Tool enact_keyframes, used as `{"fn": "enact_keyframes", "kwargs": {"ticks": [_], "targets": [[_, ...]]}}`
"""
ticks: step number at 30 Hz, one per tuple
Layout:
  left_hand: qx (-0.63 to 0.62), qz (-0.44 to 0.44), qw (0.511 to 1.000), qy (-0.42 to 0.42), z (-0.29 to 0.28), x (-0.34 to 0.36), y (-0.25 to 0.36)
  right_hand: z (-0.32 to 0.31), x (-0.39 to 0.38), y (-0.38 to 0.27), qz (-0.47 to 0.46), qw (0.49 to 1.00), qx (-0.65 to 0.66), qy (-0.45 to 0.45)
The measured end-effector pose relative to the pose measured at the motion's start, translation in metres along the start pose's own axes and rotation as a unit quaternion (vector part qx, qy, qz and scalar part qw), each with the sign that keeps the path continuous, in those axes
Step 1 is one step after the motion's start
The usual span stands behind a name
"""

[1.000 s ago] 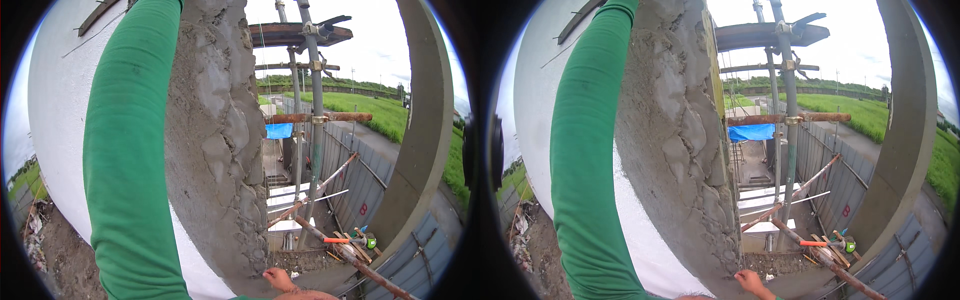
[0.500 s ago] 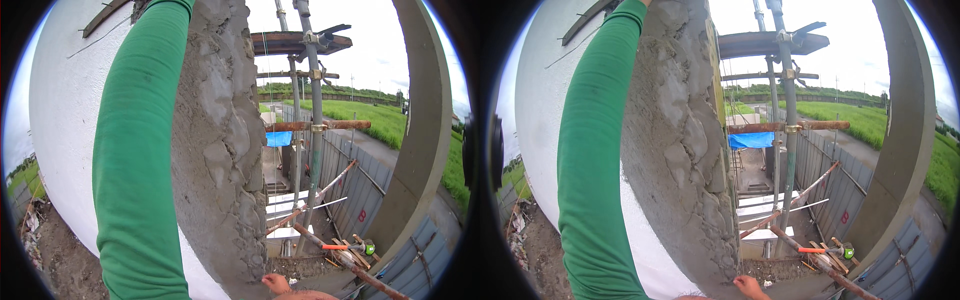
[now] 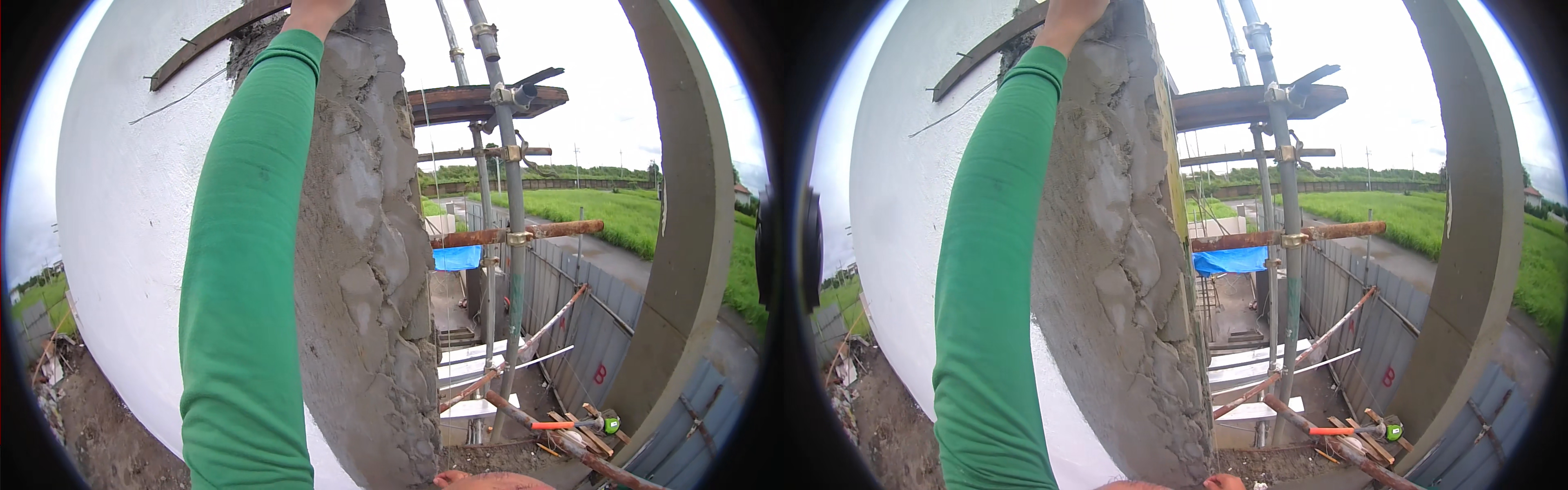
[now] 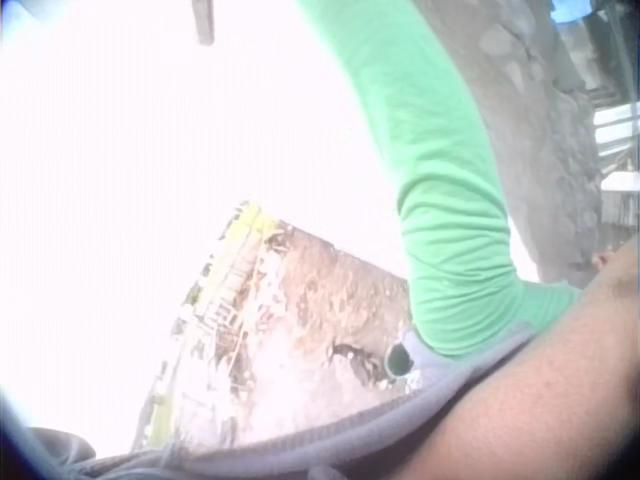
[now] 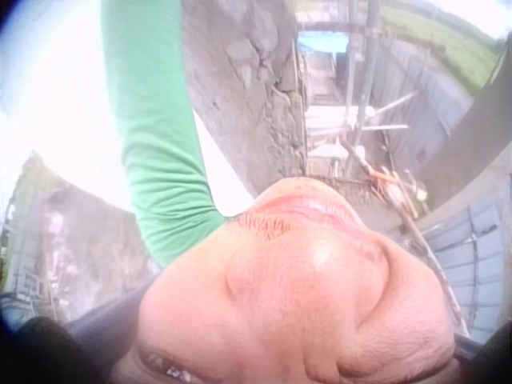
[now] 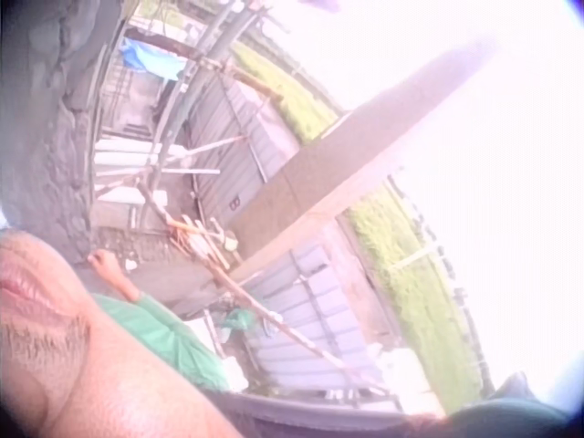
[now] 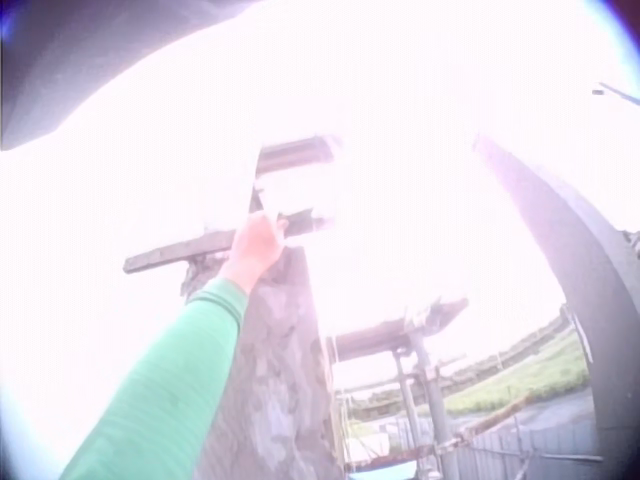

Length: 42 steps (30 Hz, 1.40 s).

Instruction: The person uses a tape measure and a hammer on a concrete wall while standing on scaffolding. They measure a section of the wall and then use the hammer to tap on a metal bar attached to the scaffolding.

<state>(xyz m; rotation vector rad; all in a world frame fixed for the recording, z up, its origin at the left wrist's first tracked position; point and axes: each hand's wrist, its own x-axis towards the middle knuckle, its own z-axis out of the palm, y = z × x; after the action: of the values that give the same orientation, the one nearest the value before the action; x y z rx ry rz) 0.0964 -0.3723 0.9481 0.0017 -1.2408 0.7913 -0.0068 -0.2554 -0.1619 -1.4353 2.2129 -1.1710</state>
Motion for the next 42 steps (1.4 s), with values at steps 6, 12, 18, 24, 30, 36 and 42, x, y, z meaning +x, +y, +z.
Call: {"fn": "enact_keyframes", "kwargs": {"ticks": [6,12,18,24,30,36,42], "targets": [[-0.089,0.004,0.993,0.072,-0.003,0.005,0.012,0.149,0.046,0.169,-0.065,0.938,-0.316,0.125],[-0.072,0.0,0.997,0.041,-0.012,-0.004,0.008,0.18,0.056,0.153,-0.128,0.933,-0.308,0.134],[-0.056,0.016,0.997,0.045,-0.005,-0.002,0.002,0.177,0.06,0.15,-0.111,0.929,-0.327,0.133],[-0.092,-0.001,0.993,0.077,-0.001,0.006,0.018,0.099,0.035,0.145,-0.021,0.983,-0.154,0.099],[-0.079,-0.031,0.996,0.025,-0.005,-0.003,0.014,-0.099,-0.05,-0.084,0.01,0.995,0.073,0.069],[-0.031,-0.019,0.999,-0.014,-0.01,0.003,0.007,-0.113,-0.063,-0.099,0.012,0.992,0.118,0.043],[-0.056,-0.025,0.998,0.009,-0.012,0.002,0.01,-0.115,-0.099,-0.046,0.126,0.987,0.091,-0.046]]}}
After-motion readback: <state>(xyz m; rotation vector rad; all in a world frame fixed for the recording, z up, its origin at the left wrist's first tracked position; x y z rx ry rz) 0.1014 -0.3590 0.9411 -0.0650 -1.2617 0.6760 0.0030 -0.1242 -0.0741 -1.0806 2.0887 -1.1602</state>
